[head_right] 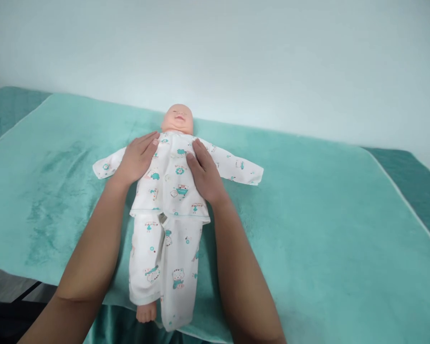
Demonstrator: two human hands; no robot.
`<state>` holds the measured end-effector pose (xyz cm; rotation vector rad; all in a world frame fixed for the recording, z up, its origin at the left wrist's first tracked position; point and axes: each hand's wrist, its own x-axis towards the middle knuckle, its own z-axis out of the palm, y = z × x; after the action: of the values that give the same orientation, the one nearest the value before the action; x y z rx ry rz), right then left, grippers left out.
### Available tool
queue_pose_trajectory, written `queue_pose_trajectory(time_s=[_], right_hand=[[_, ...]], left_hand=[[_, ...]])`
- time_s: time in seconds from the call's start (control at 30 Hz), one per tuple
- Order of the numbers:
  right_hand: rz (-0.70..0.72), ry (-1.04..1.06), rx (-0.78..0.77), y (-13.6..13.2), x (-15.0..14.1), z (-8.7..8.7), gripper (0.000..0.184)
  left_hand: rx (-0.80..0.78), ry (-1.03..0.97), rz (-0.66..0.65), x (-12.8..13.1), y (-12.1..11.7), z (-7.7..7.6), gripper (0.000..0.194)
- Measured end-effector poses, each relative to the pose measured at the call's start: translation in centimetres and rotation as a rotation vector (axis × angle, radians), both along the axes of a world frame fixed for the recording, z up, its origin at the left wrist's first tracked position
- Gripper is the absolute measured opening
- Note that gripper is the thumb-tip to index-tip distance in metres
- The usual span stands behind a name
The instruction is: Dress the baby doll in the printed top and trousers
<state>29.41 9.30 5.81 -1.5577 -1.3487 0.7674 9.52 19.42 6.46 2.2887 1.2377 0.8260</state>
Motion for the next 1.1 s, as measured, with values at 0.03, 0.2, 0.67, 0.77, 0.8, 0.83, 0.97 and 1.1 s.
queue_pose_trajectory(time_s=[0.03,0.2,0.67,0.77,0.8,0.83,0.97,1.1], right_hand=[[-0.007,-0.02,0.006,0.3,0.2,-0.1,0.074],[-0.047,-0.195,0.032,1.8,1.0,-1.0,0.064],[-0.406,-0.666,-0.077,0.7,6.5,-4.5,0.053],[-0.401,-0.709,-0.117,-1.8,9.0,-5.0,0.053],[-0.407,-0.716,-0.12,-2.7,9.7,-5.2,0.054],[-0.429,-0.721,-0.116,-3.6,10.5,-5.5,0.054],[-0.618,-0.676,-0.126,-5.6,12.1,-6.0,0.054],[-0.657,-0.574,-0.22,-5.2,12.0,-5.8,0.047]], left_hand=[[0.005,0.025,0.041,-0.1,0.2,-0.1,0.05],[0.025,0.149,0.2,-0.4,0.9,-0.8,0.048],[0.178,0.332,0.401,-6.0,-1.9,-3.3,0.054],[0.144,0.311,0.454,-9.9,-3.2,-3.9,0.057],[0.125,0.287,0.485,-11.0,-3.5,-4.1,0.055],[0.115,0.263,0.519,-11.8,-3.7,-4.2,0.052],[0.112,0.232,0.64,-12.9,-4.5,-4.4,0.047],[0.115,0.226,0.627,-12.3,-4.6,-4.3,0.044]])
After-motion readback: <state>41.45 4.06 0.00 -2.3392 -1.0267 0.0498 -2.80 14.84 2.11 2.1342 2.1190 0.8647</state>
